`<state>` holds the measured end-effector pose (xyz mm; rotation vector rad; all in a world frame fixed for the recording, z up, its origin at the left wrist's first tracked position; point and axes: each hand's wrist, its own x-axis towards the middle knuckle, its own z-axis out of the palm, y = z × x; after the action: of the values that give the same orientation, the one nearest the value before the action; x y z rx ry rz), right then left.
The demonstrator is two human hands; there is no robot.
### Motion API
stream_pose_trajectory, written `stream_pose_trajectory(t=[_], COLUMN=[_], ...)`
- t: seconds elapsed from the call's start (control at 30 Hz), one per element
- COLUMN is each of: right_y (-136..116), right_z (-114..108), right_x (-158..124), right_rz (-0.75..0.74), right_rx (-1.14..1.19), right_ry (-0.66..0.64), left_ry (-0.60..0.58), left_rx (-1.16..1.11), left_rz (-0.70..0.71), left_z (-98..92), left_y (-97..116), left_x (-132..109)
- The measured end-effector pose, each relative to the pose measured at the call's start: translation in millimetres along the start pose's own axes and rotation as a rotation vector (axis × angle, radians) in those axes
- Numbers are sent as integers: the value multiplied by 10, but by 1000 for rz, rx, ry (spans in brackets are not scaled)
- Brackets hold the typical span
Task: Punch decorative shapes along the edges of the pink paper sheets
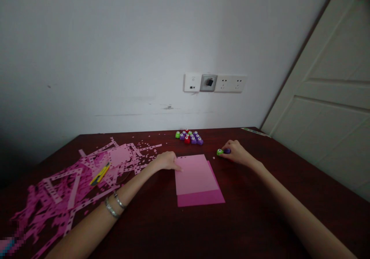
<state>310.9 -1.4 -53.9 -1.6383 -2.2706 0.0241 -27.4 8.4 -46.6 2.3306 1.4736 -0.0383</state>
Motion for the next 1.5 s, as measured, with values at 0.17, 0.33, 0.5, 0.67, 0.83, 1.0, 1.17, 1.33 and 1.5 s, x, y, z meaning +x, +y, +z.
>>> stream_pose_trajectory(t=[0.17,0.33,0.5,0.67,0.83,1.0,1.17,1.33,1.5], right_y=[-39,-334,-750,-943,-910,-852,-808,-753,-747], right_z=[-40,-209,-161,88,328,469,506,538,531], right_x=[-7,-36,-51,-64,-103,-150,-132,-92,-83], right_rz=[12,2,-23,-48,-20,62,90,92,81], right_rx=[-26,69,187,182,171,240,346,448,495], right_ry=[-13,30,-49,-98,-15,94,116,148,148], left_ry=[9,-6,-21,-24,-16,25,275,418,472], left_rx=[13,61,117,121,85,-27,-251,-403,-384], left_rz=[-27,-55,-49,-59,-47,36,92,65,167], left_z=[2,-31,-72,-72,-41,-31,-71,-117,-149], left_y=[24,155,294,330,310,217,26,-32,15], left_x=[-19,-103,-197,-214,-191,-128,75,451,808])
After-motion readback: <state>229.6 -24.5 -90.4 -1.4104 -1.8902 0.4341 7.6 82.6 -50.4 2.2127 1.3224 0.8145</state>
